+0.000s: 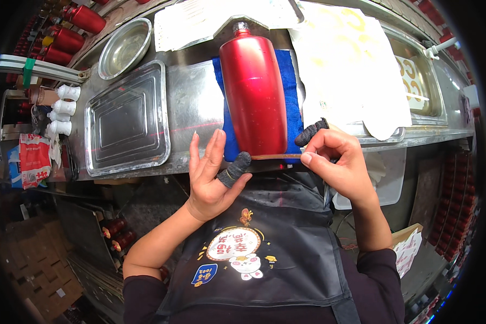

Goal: The person applies gold circular stickers to red cylindrical bottles at a workstation. They peel each sticker from a sheet, place it on the bottle, and smooth it down. The person also wipes the bottle neck area with a cloth and handles multiple bottles in sequence.

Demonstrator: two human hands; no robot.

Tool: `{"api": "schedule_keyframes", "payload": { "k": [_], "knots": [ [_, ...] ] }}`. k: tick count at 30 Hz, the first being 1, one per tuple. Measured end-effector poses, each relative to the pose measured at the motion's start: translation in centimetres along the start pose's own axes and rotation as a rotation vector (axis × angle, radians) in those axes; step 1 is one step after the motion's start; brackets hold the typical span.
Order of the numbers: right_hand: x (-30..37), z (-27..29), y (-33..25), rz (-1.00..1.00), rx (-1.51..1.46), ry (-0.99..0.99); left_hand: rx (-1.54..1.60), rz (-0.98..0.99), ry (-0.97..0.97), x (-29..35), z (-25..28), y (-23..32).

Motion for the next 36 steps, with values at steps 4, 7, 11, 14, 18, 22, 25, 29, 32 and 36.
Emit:
{"api": "schedule_keyframes", "payload": {
  "k": [4, 7, 11, 14, 18, 22, 25, 29, 32, 36],
  "knots": [
    [-0.5, 0.0, 0.8, 0.024, 0.003, 0.007, -0.044, -0.03, -0.029, -1.0, 0.4, 0.4],
    [-0.7, 0.0, 1.2, 0.008, -0.006, -0.006, -0.082, -0.056, -0.024, -1.7, 0.5, 0.8],
    [-0.9, -0.2, 1.5, 0.0, -0.018, -0.012, -0.18, -0.094, 0.023, -2.8, 0.6, 1.3],
    [-1.1, -0.3, 1.6, 0.004, -0.025, -0.014, -0.224, -0.115, 0.024, -3.8, 0.7, 1.9],
    [-1.4, -0.9, 2.0, -0.031, -0.03, -0.022, -0.241, -0.097, 0.004, -5.4, 0.2, 3.0],
    [-1.5, -1.5, 2.0, -0.033, -0.014, -0.026, -0.255, -0.076, 0.05, -6.2, -1.1, 2.6],
    [-1.5, -1.4, 1.9, -0.082, 0.03, -0.049, -0.089, 0.01, 0.151, -5.5, -1.0, 1.0],
    [-1.2, -1.2, 1.1, -0.078, 0.052, -0.089, 0.081, 0.096, 0.167, -3.3, -0.4, -0.1],
    [-0.8, -1.0, 0.4, -0.077, 0.004, -0.088, 0.086, 0.116, 0.102, -1.6, 0.2, -0.1],
    [-0.3, -0.6, -0.1, -0.017, 0.052, -0.074, 0.038, 0.104, 0.024, -0.2, 0.5, 0.0]
  ]
}}
Point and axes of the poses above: each hand's wrist, its own x-axis away from the middle knuckle, its own z-axis out of the back of the hand, y = z × x, the point moved 4 cm from there along -x, towards the middle knuckle, and after that the axes turned 5 degrees about -z, right-handed, at the moved point
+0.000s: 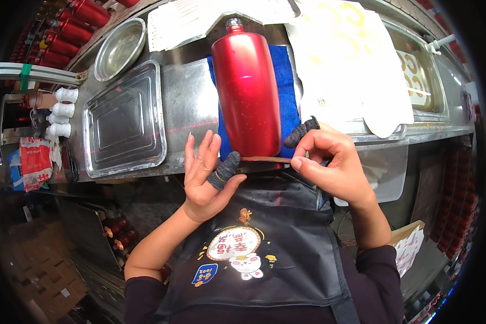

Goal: The person applies gold circular stickers to red cylindrical bottles at a workstation. They peel each sticker from a sheet, place it on the bottle, and smooth it down. The person also wipes the bottle neck area with a cloth and handles multiple bottles in sequence.

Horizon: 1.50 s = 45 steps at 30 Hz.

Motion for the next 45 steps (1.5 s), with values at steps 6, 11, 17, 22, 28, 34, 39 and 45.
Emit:
{"api": "schedule_keyframes", "payload": {
  "k": [6, 11, 17, 22, 28, 34, 39, 45],
  "knots": [
    [-0.3, 0.8, 0.6, 0.066, 0.098, 0.071, -0.083, -0.079, -0.012, -0.4, -0.2, 0.3],
    [-0.8, 0.7, 1.0, 0.082, 0.125, 0.078, -0.13, -0.182, -0.039, -1.5, 0.1, 0.7],
    [-1.2, 0.5, 1.4, 0.033, 0.085, 0.055, -0.232, -0.245, -0.044, -2.8, 0.3, 1.6],
    [-1.6, 0.2, 1.7, 0.004, 0.062, 0.033, -0.314, -0.26, -0.031, -4.4, 0.0, 2.8],
    [-1.8, -0.6, 2.0, -0.046, -0.028, 0.004, -0.227, -0.154, 0.049, -5.3, -1.2, 2.4],
    [-1.3, -0.5, 0.9, 0.031, 0.06, -0.038, 0.023, -0.017, 0.144, -3.4, -0.8, 0.1],
    [-0.8, 0.2, 0.4, -0.092, 0.007, -0.034, 0.009, -0.019, 0.01, -0.5, 0.0, 0.3],
    [-0.5, 0.9, 0.1, -0.023, 0.068, 0.017, -0.106, -0.072, -0.03, 0.0, -0.1, 0.3]
  ]
}}
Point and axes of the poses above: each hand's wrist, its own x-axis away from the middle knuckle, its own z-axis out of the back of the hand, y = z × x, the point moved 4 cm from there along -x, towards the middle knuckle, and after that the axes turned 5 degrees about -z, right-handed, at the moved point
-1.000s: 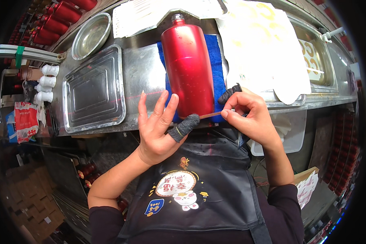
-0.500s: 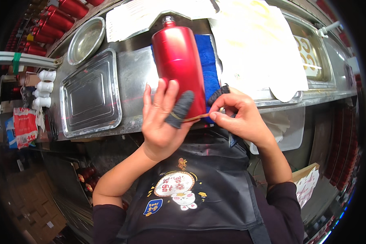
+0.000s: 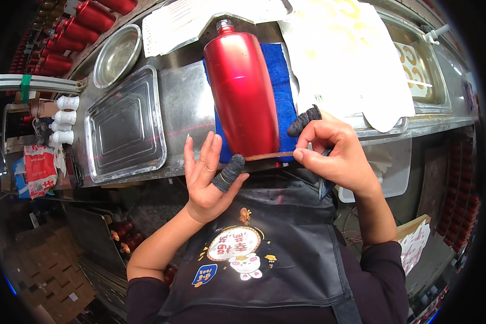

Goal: The person applies gold circular stickers to red cylindrical bottles at a workstation. They peel each sticker from a sheet, place it on the bottle, and smooth it down. The person also wipes the bottle neck area with a cloth and handles multiple bottles in sequence.

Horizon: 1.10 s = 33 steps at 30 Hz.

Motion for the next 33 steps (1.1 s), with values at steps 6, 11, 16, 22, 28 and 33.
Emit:
{"api": "schedule_keyframes", "payload": {
  "k": [6, 11, 16, 22, 28, 33],
  "knots": [
    [-0.9, -0.2, 0.7, 0.059, 0.029, 0.04, -0.063, -0.086, -0.019, -1.3, 0.4, 0.6],
    [-1.2, -0.5, 1.3, 0.006, -0.003, 0.007, -0.162, -0.146, -0.024, -2.7, 0.7, 1.2],
    [-1.6, -1.1, 1.5, -0.029, -0.065, -0.031, -0.216, -0.149, 0.028, -4.5, 0.4, 2.4],
    [-1.5, -1.9, 1.4, -0.007, -0.079, -0.038, -0.045, 0.066, 0.063, -5.1, -0.4, 0.8],
    [-1.1, -1.6, 0.5, -0.001, -0.068, -0.059, 0.147, 0.122, 0.131, -2.3, -0.1, -0.6],
    [0.1, -0.8, -0.7, 0.086, -0.043, -0.014, 0.113, 0.072, 0.046, 0.4, 0.2, -0.2]
  ]
}}
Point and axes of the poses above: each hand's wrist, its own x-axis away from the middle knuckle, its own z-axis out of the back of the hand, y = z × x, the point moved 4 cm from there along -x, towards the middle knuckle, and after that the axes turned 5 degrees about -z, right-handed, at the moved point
